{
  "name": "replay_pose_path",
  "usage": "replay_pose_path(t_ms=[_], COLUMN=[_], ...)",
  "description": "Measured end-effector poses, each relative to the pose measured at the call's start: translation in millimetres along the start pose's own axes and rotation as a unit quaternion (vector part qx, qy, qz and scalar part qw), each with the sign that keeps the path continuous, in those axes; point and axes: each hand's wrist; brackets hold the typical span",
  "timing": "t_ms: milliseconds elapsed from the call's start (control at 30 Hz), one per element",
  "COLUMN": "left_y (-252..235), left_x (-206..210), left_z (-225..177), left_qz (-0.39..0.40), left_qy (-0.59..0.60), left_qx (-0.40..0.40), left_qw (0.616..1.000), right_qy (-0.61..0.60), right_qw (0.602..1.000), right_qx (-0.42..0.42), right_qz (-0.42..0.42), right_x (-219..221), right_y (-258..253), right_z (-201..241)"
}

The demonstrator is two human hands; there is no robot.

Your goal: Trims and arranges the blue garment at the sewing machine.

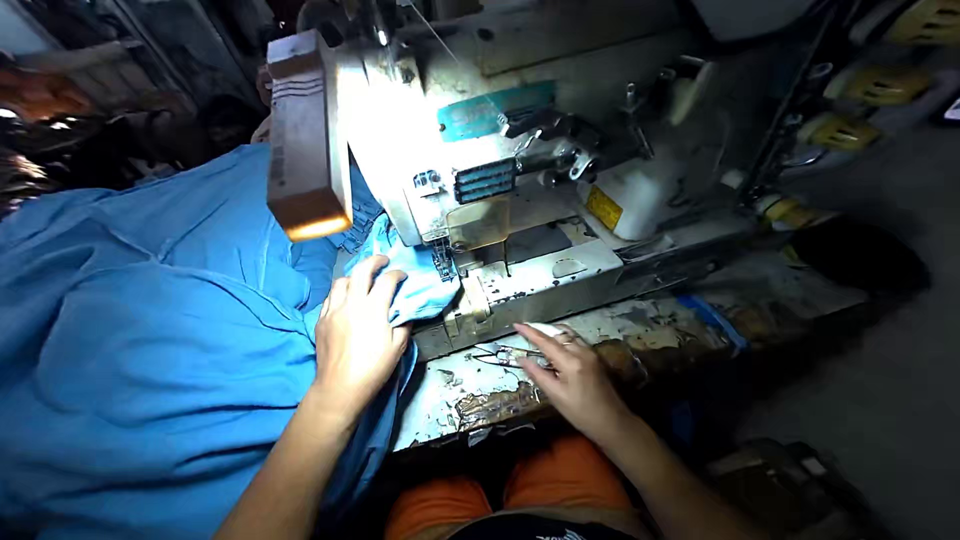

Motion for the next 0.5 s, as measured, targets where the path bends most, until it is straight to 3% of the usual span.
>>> replay_pose_path(t_ms=[100, 233, 300, 367, 433, 500], left_y=[-30.6, -86.9, -86.3, -54.2, -2.5, 31.8], left_x=[-6.0, -1.4, 1.1, -1.4, -5.1, -4.1], left_z=[-7.9, 32.6, 65.5, 80.4, 79.3, 76.5], left_qz=[0.066, 0.056, -0.021, -0.17, -0.285, -0.337], left_qy=[-0.07, -0.064, -0.035, -0.017, 0.003, -0.009], left_qx=[-0.018, -0.13, -0.129, -0.041, 0.063, 0.121], left_qw=[0.995, 0.988, 0.991, 0.985, 0.956, 0.934], right_qy=[0.071, 0.068, -0.018, -0.101, -0.093, -0.016], right_qw=[0.993, 0.992, 0.996, 0.989, 0.988, 0.987], right_qx=[-0.036, -0.072, -0.085, -0.094, -0.108, -0.144], right_qz=[0.083, 0.08, 0.014, -0.048, -0.063, -0.064], right_x=[22.1, 24.6, 23.4, 15.4, -1.5, -14.2], right_y=[0.7, 1.6, 5.5, 6.1, 1.1, -25.4], right_z=[8.5, 3.5, -2.3, 2.5, 20.1, 42.7])
Point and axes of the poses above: each hand's wrist, its own y-axis away from the middle knuckle, its own x-axis out of the palm, z = x × y, and after that the axes turned 7 degrees about z, right-handed
